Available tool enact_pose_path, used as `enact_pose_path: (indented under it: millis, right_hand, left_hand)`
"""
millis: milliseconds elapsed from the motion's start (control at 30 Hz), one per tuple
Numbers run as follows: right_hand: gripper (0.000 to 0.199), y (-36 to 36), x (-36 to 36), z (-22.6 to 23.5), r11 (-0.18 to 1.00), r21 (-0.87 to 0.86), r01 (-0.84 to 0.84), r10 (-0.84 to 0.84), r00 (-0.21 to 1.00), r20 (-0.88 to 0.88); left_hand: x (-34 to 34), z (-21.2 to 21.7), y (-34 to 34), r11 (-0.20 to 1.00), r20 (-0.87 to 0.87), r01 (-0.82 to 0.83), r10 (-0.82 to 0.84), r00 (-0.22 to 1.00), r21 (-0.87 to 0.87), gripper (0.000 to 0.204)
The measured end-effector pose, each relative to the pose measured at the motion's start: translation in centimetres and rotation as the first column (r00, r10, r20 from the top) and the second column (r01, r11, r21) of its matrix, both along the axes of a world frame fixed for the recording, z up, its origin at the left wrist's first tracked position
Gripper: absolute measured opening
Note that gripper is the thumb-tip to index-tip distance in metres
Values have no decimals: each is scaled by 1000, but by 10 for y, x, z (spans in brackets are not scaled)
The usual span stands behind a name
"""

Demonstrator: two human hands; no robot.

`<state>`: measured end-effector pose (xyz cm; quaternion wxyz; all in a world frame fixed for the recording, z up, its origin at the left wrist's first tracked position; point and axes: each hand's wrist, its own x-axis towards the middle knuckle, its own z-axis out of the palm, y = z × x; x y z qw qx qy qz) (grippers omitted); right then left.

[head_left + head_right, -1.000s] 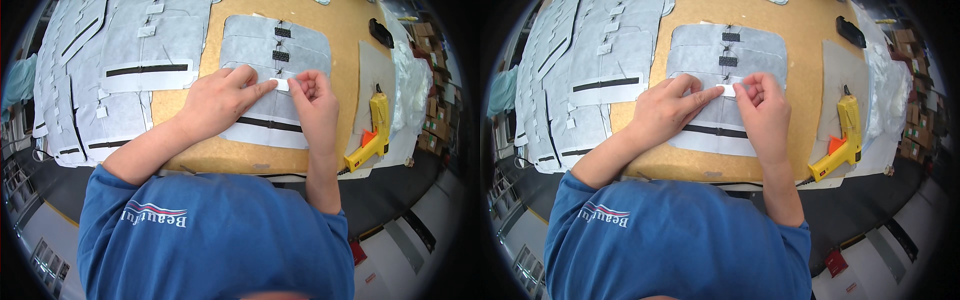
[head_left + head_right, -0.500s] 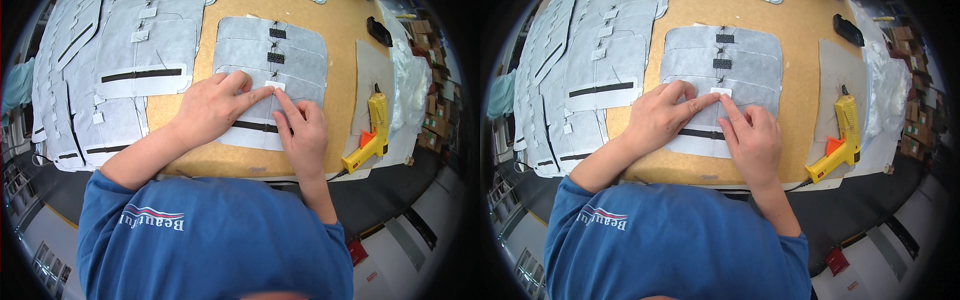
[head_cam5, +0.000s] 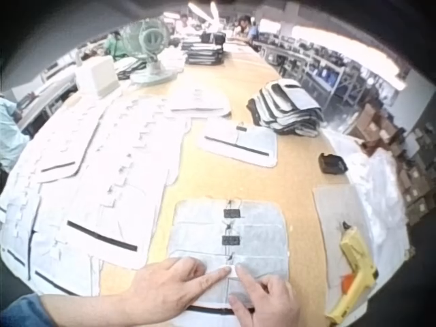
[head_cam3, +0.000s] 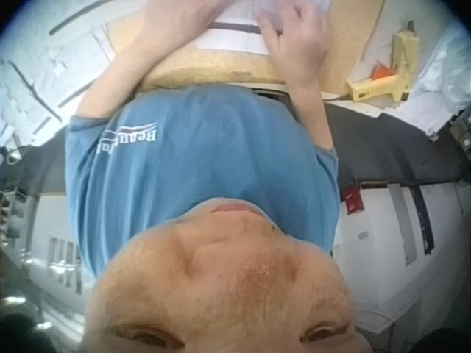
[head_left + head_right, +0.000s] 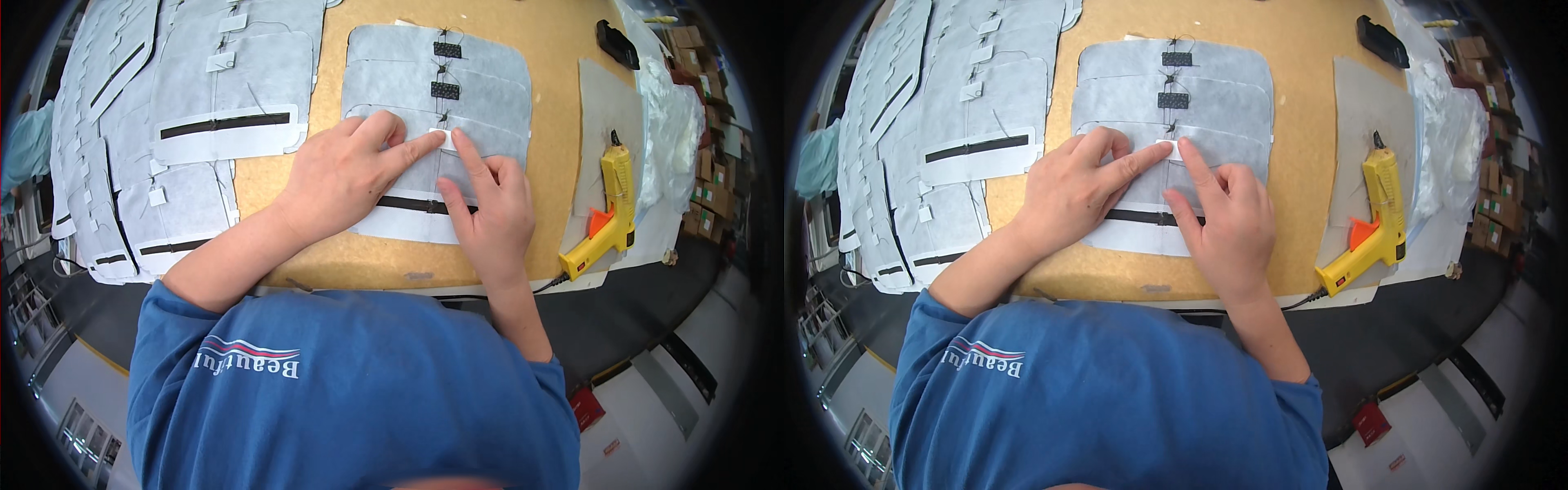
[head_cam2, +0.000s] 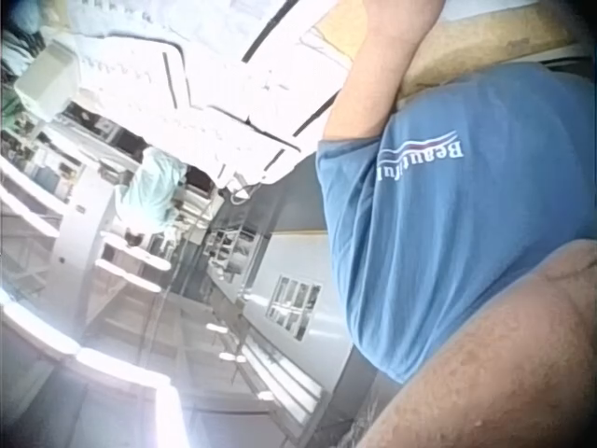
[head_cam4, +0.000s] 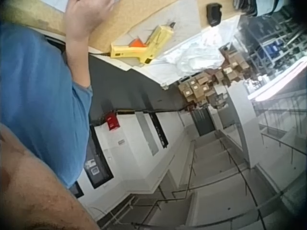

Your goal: Applying hot glue to fabric pieces and attaching small labels or straps at a workshop station.

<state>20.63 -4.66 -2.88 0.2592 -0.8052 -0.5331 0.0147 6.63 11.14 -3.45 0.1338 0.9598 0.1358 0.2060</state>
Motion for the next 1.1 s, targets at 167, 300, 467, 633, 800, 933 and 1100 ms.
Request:
enact_pose_path:
  millis: [167, 300, 467, 633, 800, 933, 1100]
  right_hand:
    - [54, 3, 1, 1, 1000, -16, 0, 1, 999, 51]
    - [48, -4, 2, -3, 995, 87, 43, -33, 993, -115]
    - [38, -6, 1, -4, 997, 73, -11, 10, 1000, 13]
    - [40, -2, 2, -3, 995, 97, 17, -15, 1000, -27]
    - [45, 3, 2, 1, 1000, 23, 17, -18, 998, 58]
    - [45, 3, 5, 7, 999, 39, 24, -28, 994, 110]
    - [38, -3, 1, 6, 998, 63, -12, 8, 998, 67]
  left_hand:
    - [1, 8, 1, 999, -73, 27, -29, 997, -22, 48]
    - [0, 0, 1, 1000, -26, 24, -24, 999, -7, 47]
    - [-3, 1, -1, 999, -6, 38, -38, 999, 2, 46]
    - [-1, 1, -1, 999, -18, 4, -5, 1000, -42, 47]
    - [2, 6, 1, 999, -22, 17, -18, 1000, -43, 46]
    - [2, 12, -2, 999, -65, 4, -6, 998, -35, 45]
    - [-1, 13, -1, 996, -15, 86, -87, 996, -39, 40]
